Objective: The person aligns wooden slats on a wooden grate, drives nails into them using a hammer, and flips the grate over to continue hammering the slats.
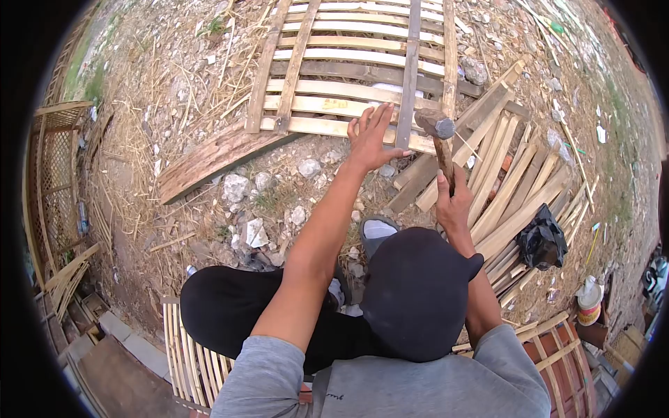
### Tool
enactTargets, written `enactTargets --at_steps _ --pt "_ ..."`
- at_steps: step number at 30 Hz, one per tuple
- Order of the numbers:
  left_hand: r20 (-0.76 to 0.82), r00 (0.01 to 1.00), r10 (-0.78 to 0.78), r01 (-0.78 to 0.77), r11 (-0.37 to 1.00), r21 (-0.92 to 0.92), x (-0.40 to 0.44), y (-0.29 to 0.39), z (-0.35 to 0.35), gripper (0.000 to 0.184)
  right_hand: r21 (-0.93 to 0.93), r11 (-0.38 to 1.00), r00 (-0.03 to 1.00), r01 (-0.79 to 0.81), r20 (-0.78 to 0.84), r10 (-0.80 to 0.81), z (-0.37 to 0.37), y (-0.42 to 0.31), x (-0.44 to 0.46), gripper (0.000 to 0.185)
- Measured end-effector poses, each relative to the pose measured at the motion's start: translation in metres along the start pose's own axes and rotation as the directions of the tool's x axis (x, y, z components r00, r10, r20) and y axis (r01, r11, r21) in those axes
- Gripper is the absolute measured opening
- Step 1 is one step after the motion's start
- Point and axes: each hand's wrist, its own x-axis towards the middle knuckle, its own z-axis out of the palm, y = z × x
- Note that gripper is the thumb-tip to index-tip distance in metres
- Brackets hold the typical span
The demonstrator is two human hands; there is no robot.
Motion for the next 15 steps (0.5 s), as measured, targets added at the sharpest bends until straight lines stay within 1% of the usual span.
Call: enactTargets --at_steps 3,4,6,8,11,12,14,15 --pt "-0.003 1.000 -0.003 0.003 1.000 -0.016 0.000 0.001 0.001 0.122 0.108 0.992 0.997 0.060 -0.051 -0.055 -0.005 -0.015 -0.002 0.037" --pt "-0.006 1.000 -0.006 0.006 1.000 -0.028 -0.001 0.000 0.000 0.122 0.112 0.986 0.991 0.120 -0.076 -0.111 -0.002 -0.010 -0.005 0.040" --pt "0.004 1.000 -0.012 0.012 0.999 -0.038 -0.004 -0.001 -0.001 0.123 -0.063 0.997 0.997 0.044 0.064 -0.040 0.012 0.020 -0.013 0.041" --pt "-0.004 1.000 -0.007 0.007 0.999 -0.035 0.001 0.003 0.000 0.124 -0.264 0.964 0.986 0.032 0.169 0.013 0.021 0.035 -0.009 0.041" --pt "-0.013 1.000 -0.020 0.020 1.000 -0.020 0.003 -0.001 -0.001 0.124 -0.177 0.984 0.991 0.034 0.134 -0.011 0.022 0.034 -0.004 0.039" --pt "0.001 1.000 -0.030 0.030 0.999 -0.042 -0.002 0.001 -0.001 0.124 -0.212 0.977 0.983 -0.022 0.173 0.059 0.017 0.026 -0.003 0.037" --pt "0.006 1.000 -0.028 0.028 0.997 -0.072 0.001 0.004 -0.007 0.124 -0.150 0.989 0.993 0.001 0.114 0.016 0.013 0.015 0.000 0.037" --pt "0.001 1.000 -0.029 0.029 0.998 -0.058 -0.002 0.002 -0.005 0.124 -0.115 0.993 0.995 0.016 0.099 -0.004 0.012 0.007 -0.001 0.036"
